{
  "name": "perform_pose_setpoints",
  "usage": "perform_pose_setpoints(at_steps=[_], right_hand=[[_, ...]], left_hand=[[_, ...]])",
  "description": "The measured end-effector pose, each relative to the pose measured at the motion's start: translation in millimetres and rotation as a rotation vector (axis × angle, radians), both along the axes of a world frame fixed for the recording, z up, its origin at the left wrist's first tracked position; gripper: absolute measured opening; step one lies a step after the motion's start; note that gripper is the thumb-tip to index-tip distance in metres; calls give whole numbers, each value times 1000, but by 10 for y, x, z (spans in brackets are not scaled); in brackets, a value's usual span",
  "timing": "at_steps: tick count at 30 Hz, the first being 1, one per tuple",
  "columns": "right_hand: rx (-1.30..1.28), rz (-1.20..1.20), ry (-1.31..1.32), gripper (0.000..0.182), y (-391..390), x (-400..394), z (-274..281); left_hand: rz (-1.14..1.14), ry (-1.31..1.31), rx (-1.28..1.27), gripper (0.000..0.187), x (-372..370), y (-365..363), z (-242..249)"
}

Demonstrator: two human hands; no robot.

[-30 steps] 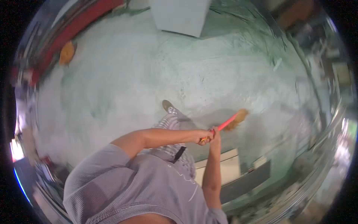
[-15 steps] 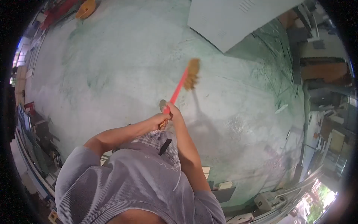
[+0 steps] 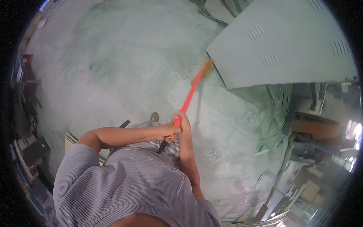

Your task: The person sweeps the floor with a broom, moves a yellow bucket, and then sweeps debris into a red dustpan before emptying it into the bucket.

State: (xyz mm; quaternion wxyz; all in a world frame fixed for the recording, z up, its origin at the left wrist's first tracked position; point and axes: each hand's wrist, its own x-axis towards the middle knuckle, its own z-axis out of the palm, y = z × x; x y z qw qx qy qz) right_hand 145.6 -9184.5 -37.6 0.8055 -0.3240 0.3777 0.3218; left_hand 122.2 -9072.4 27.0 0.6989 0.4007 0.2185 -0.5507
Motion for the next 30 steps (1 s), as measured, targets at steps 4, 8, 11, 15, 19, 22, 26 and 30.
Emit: perform_pose_setpoints(at_steps=[4,8,11,15,19,22,26,30], right_hand=[[-172,-20,-217,20,-381,-7,126],[213,153,-98,18,-1125,308,-688],[-73,139,-590,24,-1005,735,-629],[-321,391,-466,28,-795,1779,-223],[59,270,143,15,-539,2852,-953],[-2,363,170,17,-86,3575,-991],[208,619,168,17,488,4220,-1103],[268,760,86,19,1039,4674,-649]], left_hand=[[-78,149,-6,16,266,-352,-136],[-60,316,-258,16,836,-683,-580],[-37,381,-155,16,1348,-745,-669],[116,384,-129,16,2022,-781,-751],[400,362,-89,14,2809,-433,-657],[576,329,-43,14,3288,-224,-605],[745,123,148,15,3658,75,-435],[933,37,193,17,3883,302,-339]])
